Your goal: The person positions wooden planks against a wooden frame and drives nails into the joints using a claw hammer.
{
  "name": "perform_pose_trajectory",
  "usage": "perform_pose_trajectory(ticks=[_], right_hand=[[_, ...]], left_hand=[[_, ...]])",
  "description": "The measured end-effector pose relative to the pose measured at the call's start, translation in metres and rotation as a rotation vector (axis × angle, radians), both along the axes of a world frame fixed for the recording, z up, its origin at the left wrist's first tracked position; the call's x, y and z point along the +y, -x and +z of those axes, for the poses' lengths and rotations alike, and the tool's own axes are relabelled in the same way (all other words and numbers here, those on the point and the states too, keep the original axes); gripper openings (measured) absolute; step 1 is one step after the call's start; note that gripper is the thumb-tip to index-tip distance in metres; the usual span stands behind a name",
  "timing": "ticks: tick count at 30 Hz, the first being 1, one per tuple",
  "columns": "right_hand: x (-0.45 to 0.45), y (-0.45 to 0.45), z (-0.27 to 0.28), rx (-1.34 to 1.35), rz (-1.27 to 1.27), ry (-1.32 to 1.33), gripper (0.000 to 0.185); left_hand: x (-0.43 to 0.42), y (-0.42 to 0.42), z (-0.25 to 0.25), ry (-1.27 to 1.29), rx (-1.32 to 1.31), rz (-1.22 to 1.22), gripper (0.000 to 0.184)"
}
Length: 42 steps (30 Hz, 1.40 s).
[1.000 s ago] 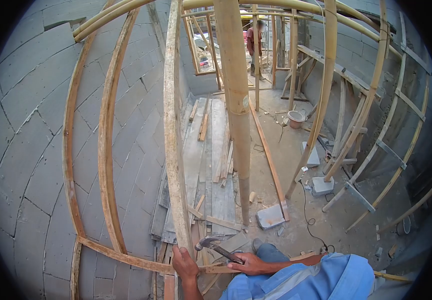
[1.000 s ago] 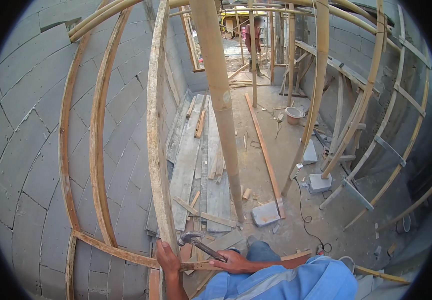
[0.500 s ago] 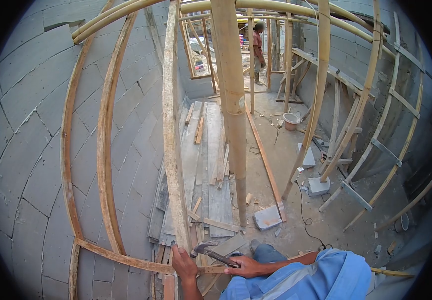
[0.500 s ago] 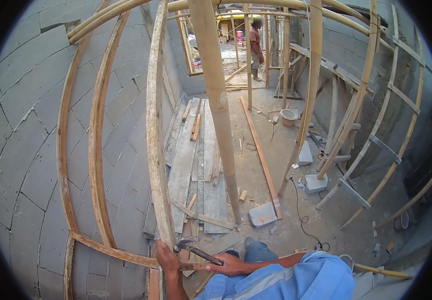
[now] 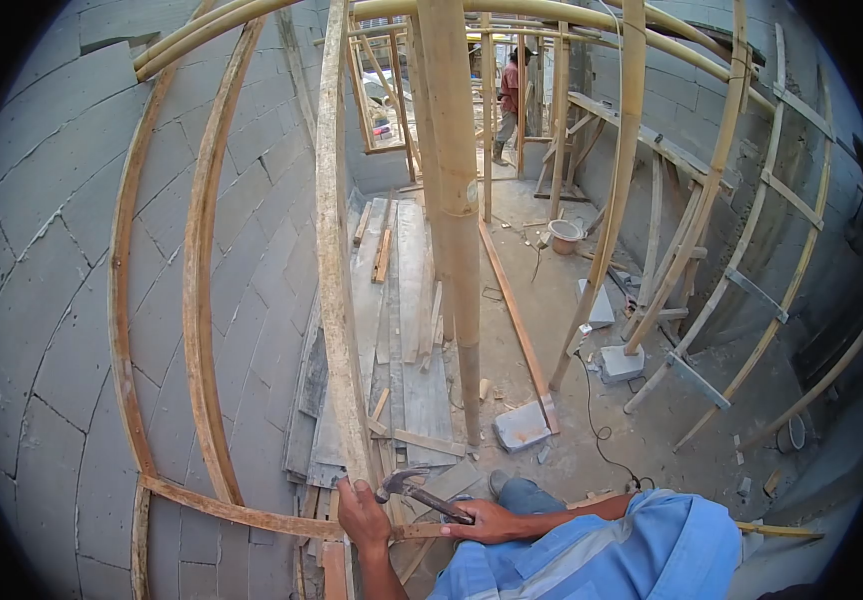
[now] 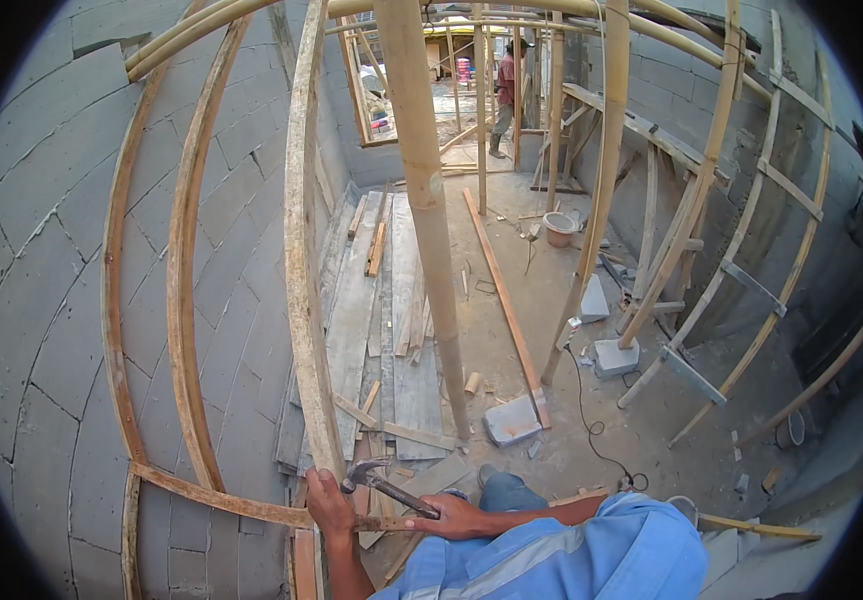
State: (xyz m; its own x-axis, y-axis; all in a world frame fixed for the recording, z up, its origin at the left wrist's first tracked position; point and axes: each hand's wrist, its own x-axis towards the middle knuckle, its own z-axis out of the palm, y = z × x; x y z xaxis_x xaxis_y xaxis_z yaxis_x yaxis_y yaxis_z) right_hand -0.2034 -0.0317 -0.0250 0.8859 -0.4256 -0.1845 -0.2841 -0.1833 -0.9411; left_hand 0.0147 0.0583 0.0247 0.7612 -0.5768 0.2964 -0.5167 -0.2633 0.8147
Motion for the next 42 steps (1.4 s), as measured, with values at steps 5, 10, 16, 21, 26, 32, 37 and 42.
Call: perform_pose_trajectory(ticks=[5,10,16,21,26,32,37,42], right_hand=[[0.005,0.003,0.011,0.022,0.011,0.007,0.058],[0.004,0.008,0.015,0.090,0.062,0.033,0.061],[0.014,0.012,0.014,0.135,0.066,0.021,0.069],[0.013,0.010,0.010,0.153,0.087,-0.014,0.071],[0.018,0.011,0.009,0.132,0.061,-0.019,0.071],[0.024,0.011,0.004,0.119,0.022,-0.022,0.067],[0.024,0.017,-0.013,0.194,0.113,0.002,0.064],[0.037,0.016,-0.017,0.154,0.021,-0.033,0.064]], left_hand=[[0.001,0.000,0.002,0.000,0.005,-0.015,0.050],[0.003,-0.001,0.000,-0.002,0.015,-0.022,0.048],[0.005,-0.001,0.001,0.016,0.022,-0.043,0.048],[0.005,-0.005,-0.005,0.003,0.028,-0.055,0.051],[0.005,-0.004,0.000,-0.031,0.037,-0.062,0.052],[0.005,-0.005,-0.001,0.018,0.041,-0.075,0.052],[0.007,-0.006,-0.002,-0.010,0.089,-0.076,0.053],[0.004,-0.007,0.002,-0.059,0.070,-0.064,0.055]])
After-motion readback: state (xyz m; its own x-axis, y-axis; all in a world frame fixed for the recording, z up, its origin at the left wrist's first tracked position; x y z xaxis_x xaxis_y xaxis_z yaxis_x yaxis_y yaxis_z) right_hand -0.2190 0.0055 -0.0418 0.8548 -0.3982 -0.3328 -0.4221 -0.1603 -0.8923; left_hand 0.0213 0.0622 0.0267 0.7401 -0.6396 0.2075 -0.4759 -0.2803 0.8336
